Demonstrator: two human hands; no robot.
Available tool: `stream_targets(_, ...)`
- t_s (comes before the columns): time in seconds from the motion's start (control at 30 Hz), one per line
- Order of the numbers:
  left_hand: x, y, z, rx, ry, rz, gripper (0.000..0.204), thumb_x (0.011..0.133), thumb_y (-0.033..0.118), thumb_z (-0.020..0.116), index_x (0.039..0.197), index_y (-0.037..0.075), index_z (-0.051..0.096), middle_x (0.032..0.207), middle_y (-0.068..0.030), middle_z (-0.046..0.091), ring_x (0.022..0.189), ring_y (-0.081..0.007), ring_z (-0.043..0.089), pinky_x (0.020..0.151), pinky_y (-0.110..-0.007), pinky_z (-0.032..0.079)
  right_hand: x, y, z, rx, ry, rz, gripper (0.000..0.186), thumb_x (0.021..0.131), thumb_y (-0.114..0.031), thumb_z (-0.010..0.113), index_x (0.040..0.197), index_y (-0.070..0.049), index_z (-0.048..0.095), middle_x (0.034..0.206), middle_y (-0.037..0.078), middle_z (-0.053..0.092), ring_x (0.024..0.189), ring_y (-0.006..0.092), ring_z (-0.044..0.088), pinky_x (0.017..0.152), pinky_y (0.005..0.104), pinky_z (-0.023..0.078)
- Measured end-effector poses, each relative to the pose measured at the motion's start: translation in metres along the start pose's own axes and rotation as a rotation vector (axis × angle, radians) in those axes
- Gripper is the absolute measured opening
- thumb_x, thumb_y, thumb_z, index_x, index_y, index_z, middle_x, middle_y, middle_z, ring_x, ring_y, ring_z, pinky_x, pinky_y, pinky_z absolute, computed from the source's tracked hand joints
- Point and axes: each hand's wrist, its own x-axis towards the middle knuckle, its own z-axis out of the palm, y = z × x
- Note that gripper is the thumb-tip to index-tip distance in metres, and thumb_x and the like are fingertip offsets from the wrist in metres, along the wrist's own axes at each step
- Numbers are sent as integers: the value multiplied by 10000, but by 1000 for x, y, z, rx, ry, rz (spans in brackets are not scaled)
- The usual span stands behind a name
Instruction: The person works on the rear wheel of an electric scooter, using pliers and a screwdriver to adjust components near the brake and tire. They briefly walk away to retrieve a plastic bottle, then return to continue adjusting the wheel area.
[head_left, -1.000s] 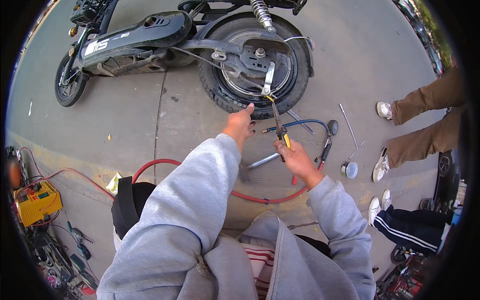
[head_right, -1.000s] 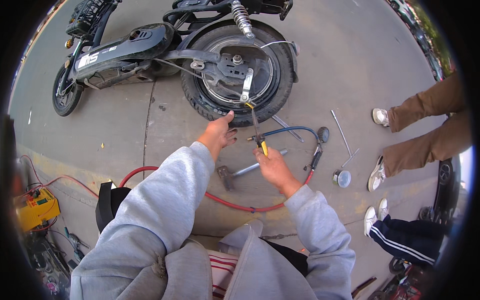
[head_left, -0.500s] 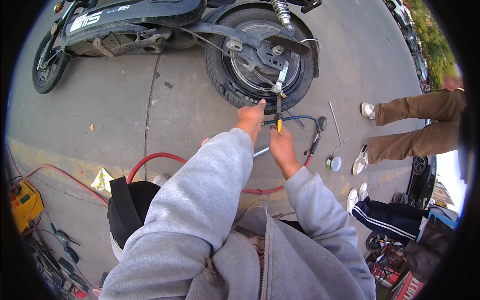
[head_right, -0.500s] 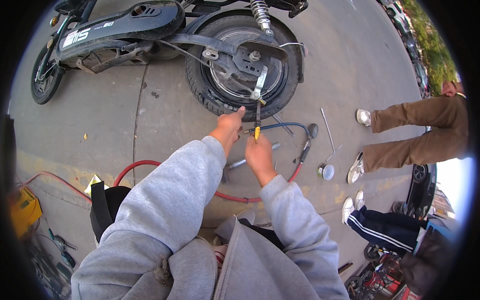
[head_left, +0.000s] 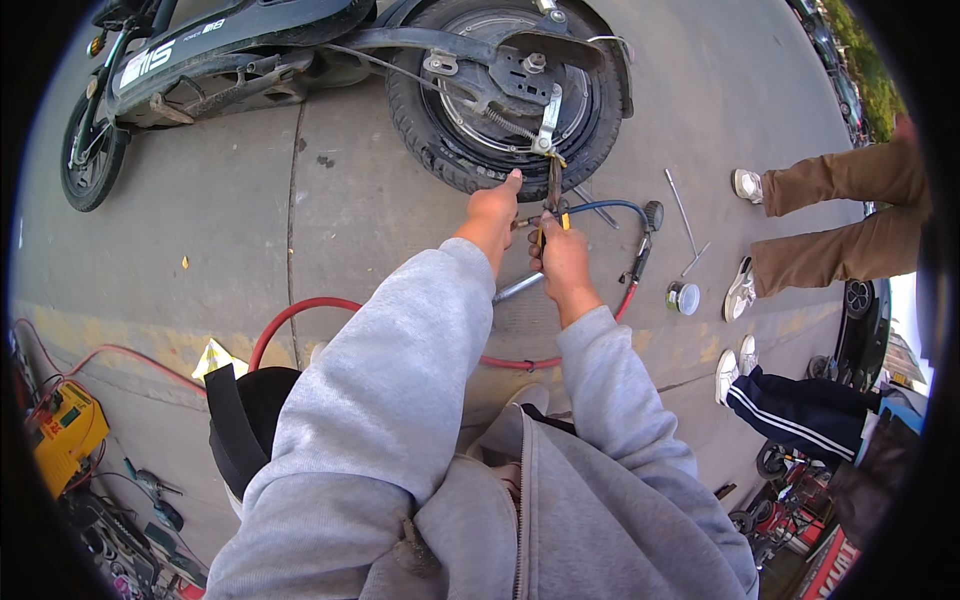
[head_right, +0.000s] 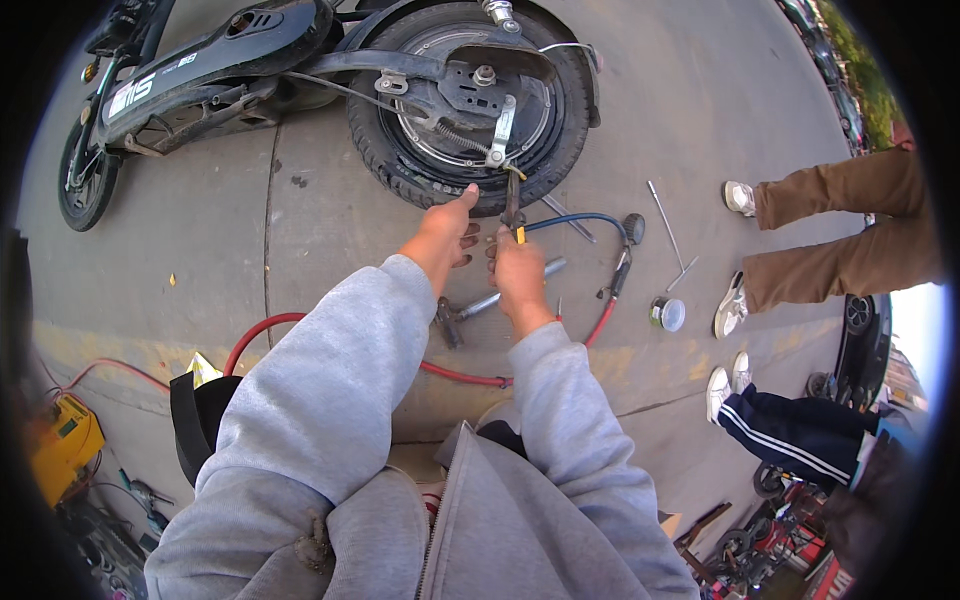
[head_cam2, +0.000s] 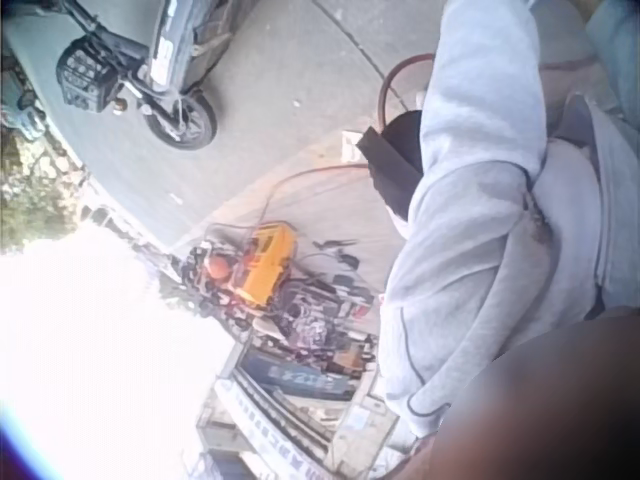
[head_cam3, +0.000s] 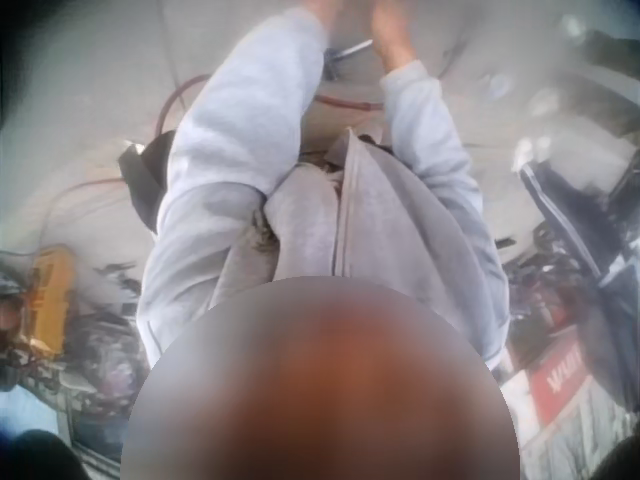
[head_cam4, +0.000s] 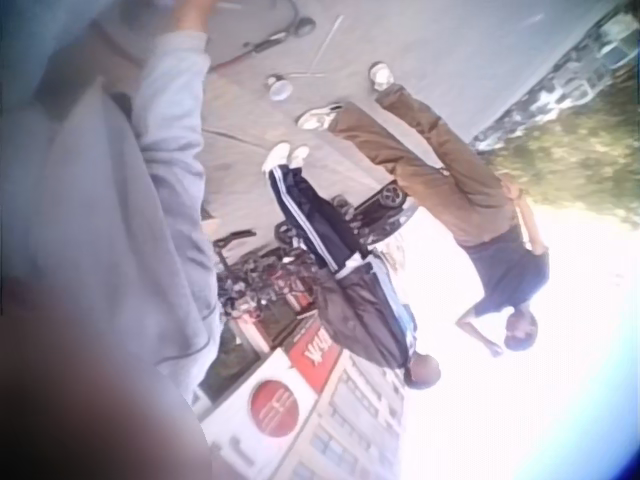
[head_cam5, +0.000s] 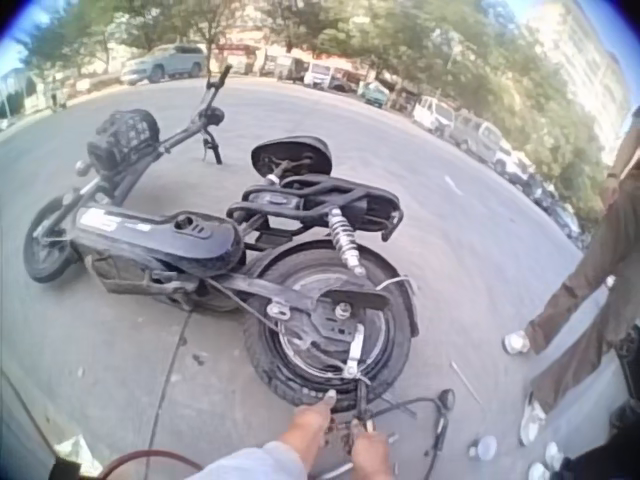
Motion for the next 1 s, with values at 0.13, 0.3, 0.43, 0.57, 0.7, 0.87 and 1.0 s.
stream_targets(0.13,-22,1,4,327,-150,-38,515,923,480,638,1153,23,579,1111,-149,605,1038,-300,582,913,-529,431,-7,-8,-3,102,-68,48,253,986,-267,520,893,-39,577,737,38,553,584,138,501,464,270,370)
stream_targets(0.3,-23,-10,13,374,-338,214,379,928,429,652,979,55,629,709,-43,595,509,-141,492,439,-304,379,-3,-1,-7,240,-140,60,272,990,-282,516,859,-50,572,741,45,562,605,133,504,464,273,366)
stream_targets(0.43,-18,-17,9,224,-424,184,255,923,324,688,940,78,620,703,-18,589,510,-117,503,425,-275,377,1,6,-11,346,-221,76,266,992,-282,507,866,-56,566,743,43,559,617,137,503,478,277,360)
stream_targets(0.57,-19,-23,16,222,-408,246,233,891,261,732,920,67,605,661,-20,574,416,-114,452,344,-263,325,1,8,-12,410,-271,88,277,1003,-298,486,880,-62,562,735,36,558,611,136,502,487,276,356)
stream_targets(0.7,-19,-26,24,255,-291,291,249,878,232,743,927,40,592,657,-27,568,431,-111,470,351,-278,348,2,10,-14,490,-337,109,296,1018,-308,451,895,-63,561,726,41,567,599,140,511,487,282,355)
stream_targets(0.87,-12,-32,31,445,-107,450,295,860,218,756,973,-6,601,686,-53,595,489,-140,534,390,-317,401,6,14,-17,583,-427,124,290,1021,-275,403,924,-53,561,723,57,584,584,159,531,495,284,376)
stream_targets(1.0,-15,-34,35,558,11,515,324,824,255,780,949,-7,635,743,-97,655,580,-174,605,491,-343,478,8,20,-20,672,-451,188,280,1015,-259,390,940,-53,564,729,63,596,586,170,545,502,284,399)
